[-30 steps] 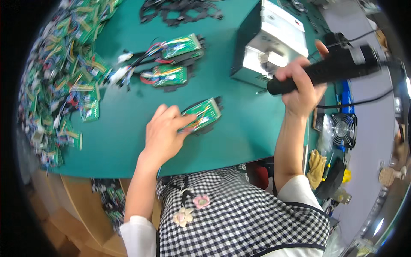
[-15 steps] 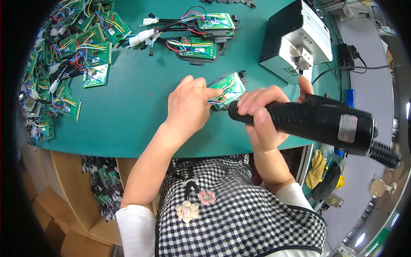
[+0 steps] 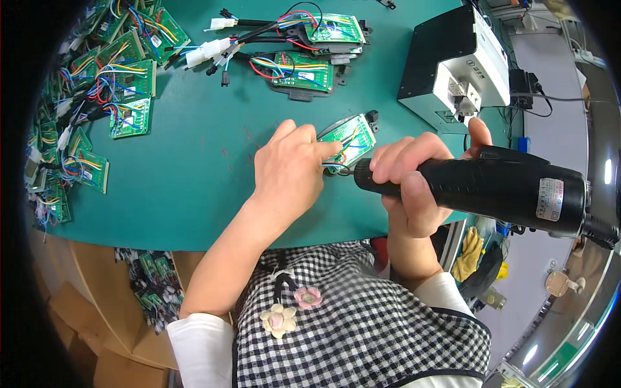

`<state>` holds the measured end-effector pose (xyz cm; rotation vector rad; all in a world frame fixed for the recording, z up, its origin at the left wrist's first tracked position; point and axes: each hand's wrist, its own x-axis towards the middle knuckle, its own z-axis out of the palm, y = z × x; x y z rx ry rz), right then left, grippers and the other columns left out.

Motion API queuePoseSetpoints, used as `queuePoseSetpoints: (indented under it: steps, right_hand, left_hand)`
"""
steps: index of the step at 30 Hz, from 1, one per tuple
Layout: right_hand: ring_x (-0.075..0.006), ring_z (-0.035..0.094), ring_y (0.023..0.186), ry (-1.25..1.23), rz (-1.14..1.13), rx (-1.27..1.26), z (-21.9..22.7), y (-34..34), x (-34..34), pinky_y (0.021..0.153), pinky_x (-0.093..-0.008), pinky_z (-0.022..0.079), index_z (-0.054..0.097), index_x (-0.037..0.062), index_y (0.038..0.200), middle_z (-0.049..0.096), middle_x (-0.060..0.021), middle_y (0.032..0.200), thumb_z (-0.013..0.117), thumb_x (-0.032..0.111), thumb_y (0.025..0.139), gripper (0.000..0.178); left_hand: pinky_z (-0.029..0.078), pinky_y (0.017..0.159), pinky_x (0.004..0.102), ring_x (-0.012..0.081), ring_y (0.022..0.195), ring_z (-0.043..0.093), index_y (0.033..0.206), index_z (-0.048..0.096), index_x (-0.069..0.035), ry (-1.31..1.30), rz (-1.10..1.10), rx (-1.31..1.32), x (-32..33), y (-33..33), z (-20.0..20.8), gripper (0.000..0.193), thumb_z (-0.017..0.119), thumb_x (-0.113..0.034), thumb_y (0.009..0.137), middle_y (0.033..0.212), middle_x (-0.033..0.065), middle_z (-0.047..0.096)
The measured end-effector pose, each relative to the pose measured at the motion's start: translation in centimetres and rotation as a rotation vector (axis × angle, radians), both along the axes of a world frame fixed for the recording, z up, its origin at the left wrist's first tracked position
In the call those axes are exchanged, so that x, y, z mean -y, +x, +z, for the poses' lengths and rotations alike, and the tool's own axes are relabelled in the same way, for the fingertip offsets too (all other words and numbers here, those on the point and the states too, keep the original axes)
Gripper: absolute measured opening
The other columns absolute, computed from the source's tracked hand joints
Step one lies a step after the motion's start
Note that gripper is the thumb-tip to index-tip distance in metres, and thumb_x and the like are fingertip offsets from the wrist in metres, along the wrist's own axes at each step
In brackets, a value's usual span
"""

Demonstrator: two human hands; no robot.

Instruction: The person wipes the work surface with a cloth, picks up a plastic frame and a circuit board, and joins them together using a power screwdriver. After repeating this process for several units, the person places the assembled components into a cardboard box.

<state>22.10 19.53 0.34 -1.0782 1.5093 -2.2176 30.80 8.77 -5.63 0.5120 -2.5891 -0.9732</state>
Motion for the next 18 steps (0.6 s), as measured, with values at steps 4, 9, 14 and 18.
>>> queuePoseSetpoints:
  steps: [4,9,14,18]
  right_hand:
    - [-0.0184,0.057,0.06,0.005,-0.016,0.005,-0.9,-0.1,0.2,0.062,-0.0331,0.051,0.005,0.0083,0.136,0.054,-0.0083,0.069,0.057,-0.008,0.073,0.083]
    - [-0.019,0.056,0.059,-0.018,-0.022,0.0,-0.1,-0.2,-0.3,0.061,-0.0347,0.05,0.006,0.0095,0.137,0.054,-0.0082,0.07,0.06,-0.001,0.076,0.082]
    - [-0.0184,0.053,0.057,-0.157,-0.01,0.1,2.1,-0.6,-1.4,0.057,-0.0369,0.046,0.006,0.0181,0.138,0.051,-0.0065,0.071,0.063,0.008,0.08,0.082]
    - [-0.0191,0.053,0.058,-0.222,-0.009,0.14,2.8,-0.3,-2.4,0.058,-0.0374,0.046,0.006,0.0177,0.138,0.051,-0.0072,0.073,0.06,0.01,0.081,0.079]
  left_hand:
    - [0.041,0.054,0.0332,0.021,0.066,0.048,0.087,0.071,-0.017,-0.013,0.003,-0.02,0.0,0.0,-0.1,0.038,0.071,0.004,0.056,0.064,0.001,0.048]
    - [0.042,0.055,0.0333,0.0208,0.066,0.048,0.088,0.071,-0.016,-0.017,-0.013,-0.008,0.2,0.1,0.6,0.037,0.071,0.003,0.057,0.065,0.0015,0.048]
    - [0.044,0.074,0.0356,0.0253,0.089,0.052,0.093,0.068,-0.011,0.131,-0.117,-0.102,0.5,1.0,3.3,0.041,0.077,-0.004,0.054,0.09,0.0048,0.056]
    - [0.038,0.081,0.039,0.0237,0.093,0.052,0.089,0.067,-0.011,0.094,-0.113,-0.234,-0.9,1.9,3.9,0.038,0.078,-0.009,0.052,0.097,0.0038,0.058]
